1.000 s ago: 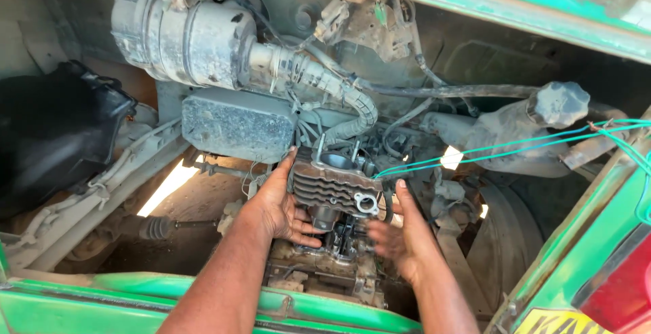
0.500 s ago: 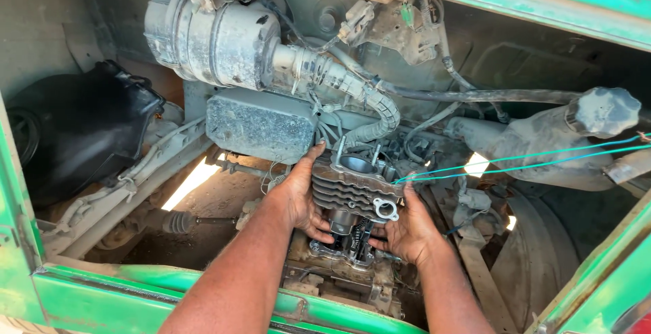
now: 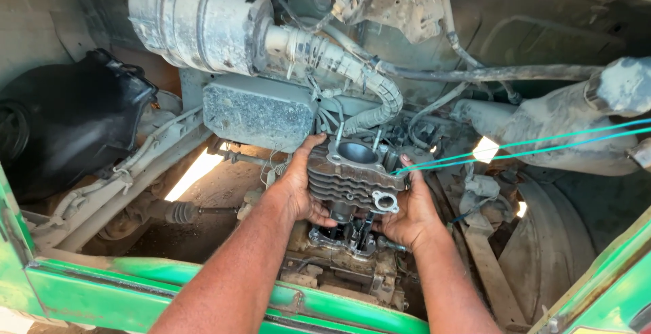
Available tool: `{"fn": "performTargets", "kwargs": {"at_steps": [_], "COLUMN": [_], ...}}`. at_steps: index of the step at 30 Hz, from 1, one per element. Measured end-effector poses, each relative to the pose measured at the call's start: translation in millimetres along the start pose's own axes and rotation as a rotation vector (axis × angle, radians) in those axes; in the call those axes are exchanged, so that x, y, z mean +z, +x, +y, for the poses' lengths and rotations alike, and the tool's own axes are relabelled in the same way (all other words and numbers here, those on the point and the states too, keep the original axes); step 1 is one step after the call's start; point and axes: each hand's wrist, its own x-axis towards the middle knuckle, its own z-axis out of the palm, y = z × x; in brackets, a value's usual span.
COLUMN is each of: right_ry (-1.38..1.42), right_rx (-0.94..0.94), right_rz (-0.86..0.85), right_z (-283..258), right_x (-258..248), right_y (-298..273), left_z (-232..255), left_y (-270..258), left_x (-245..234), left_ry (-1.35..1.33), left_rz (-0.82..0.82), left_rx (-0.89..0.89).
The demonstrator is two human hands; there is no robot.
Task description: The recorder is shown assembling a small engine, specifically installing a cylinder block onto the piston and crankcase of what appears to be a three-wheeled vehicle engine.
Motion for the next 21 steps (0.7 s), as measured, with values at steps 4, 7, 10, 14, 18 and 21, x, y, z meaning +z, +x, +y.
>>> {"fn": "performTargets", "kwargs": {"at_steps": [4, 7, 10, 14, 18, 21], "right_ry": [0.009, 0.048, 0.008, -0.127, -0.124, 0.07], "right_rx": [-0.022, -0.026, 0.014, -0.061, -0.448, -0.5], "right_rz": [-0.023, -0.046, 0.013, 0.16, 0.569, 0.545], "right_z": [0, 1, 2, -5, 5, 63], "right_x": [-4, -3, -8, -18, -8, -63], "right_y": [7, 4, 2, -8, -66, -52], "left_z": [0, 0, 3, 21, 57, 84], "left_y": [4, 2, -6, -13, 6, 36], "left_x": [0, -1, -4, -21, -49, -47], "left_ry": [0.015, 0.012, 0.028, 0.292, 0.611, 0.666], "left_rz": [-0.007, -0.023, 0.034, -0.027, 0.148, -0.132], "left_rx": [0.006, 0.01, 0.008, -0.052, 0.134, 0.222]}}
